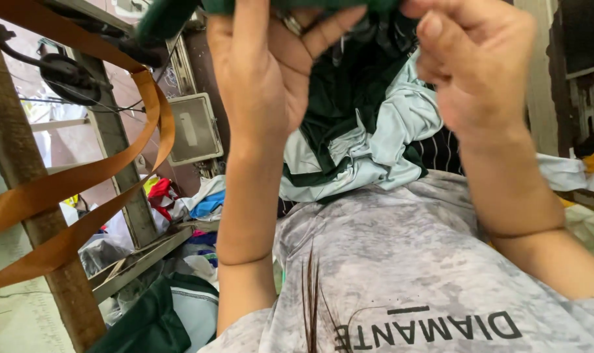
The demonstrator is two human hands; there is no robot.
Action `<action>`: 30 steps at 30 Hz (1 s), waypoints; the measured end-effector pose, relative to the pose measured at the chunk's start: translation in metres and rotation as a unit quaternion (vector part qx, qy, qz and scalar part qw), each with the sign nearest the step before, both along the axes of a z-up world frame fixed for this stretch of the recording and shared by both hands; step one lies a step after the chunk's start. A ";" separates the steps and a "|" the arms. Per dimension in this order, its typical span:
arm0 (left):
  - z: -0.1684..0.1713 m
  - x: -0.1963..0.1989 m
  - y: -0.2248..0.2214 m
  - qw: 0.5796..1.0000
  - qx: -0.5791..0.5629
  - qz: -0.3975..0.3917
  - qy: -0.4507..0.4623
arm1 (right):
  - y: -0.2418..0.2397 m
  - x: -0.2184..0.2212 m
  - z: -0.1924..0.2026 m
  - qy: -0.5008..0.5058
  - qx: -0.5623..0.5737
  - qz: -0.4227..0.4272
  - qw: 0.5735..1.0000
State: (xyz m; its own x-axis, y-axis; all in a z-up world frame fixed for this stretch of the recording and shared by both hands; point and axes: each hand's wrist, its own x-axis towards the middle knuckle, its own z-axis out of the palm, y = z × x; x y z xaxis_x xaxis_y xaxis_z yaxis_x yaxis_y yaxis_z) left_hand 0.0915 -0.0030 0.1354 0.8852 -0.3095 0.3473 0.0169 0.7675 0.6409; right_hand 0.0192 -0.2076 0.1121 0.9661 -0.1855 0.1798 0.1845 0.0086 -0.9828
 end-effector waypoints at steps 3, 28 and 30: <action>-0.025 -0.017 -0.006 0.995 -0.075 -0.005 0.070 | 0.018 0.021 0.009 0.065 0.162 0.033 0.984; -0.116 -0.018 -0.006 0.823 0.555 -0.093 -0.076 | -0.082 -0.015 -0.070 0.287 0.288 -0.118 0.906; -0.114 -0.029 0.005 0.849 0.523 -0.038 -0.066 | -0.084 -0.019 -0.080 0.293 0.284 -0.115 0.906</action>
